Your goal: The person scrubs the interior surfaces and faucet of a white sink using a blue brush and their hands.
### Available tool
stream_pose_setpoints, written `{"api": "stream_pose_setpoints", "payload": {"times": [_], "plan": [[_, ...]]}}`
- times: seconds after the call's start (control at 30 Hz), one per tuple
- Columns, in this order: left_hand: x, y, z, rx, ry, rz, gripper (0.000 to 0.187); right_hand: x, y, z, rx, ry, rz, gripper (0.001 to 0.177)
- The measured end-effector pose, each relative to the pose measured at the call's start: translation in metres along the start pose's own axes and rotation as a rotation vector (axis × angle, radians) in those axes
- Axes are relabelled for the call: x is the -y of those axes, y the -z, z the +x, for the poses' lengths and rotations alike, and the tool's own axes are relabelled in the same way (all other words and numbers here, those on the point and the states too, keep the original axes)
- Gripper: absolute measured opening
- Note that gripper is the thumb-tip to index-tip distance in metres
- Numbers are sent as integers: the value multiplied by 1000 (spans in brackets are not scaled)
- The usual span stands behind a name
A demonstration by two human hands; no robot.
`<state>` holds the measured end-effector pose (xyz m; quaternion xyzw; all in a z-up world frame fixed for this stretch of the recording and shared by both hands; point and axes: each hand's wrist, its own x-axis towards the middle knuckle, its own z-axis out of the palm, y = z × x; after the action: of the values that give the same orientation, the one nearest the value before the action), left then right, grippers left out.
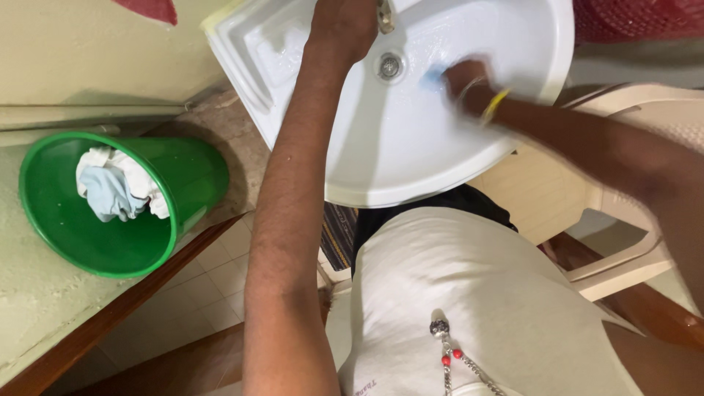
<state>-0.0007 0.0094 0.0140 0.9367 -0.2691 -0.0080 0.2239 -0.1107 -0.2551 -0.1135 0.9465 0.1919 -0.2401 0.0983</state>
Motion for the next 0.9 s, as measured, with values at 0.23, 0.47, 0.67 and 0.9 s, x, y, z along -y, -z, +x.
{"api": "stream_pose_setpoints", "payload": {"times": [0.23, 0.47, 0.67, 0.9], "plan": [[-4, 12, -3, 102, 93, -36, 15, 159, 24, -50, 324, 394, 184, 22], [-9, 11, -1, 33, 61, -26, 19, -41, -33, -25, 268, 166, -251, 18], [-15, 18, 0, 38, 73, 9, 18, 3, 10, -29, 209, -19, -218, 12], [-7, 11, -4, -29, 30, -53, 13, 183, 63, -78, 204, 417, 209, 16]]}}
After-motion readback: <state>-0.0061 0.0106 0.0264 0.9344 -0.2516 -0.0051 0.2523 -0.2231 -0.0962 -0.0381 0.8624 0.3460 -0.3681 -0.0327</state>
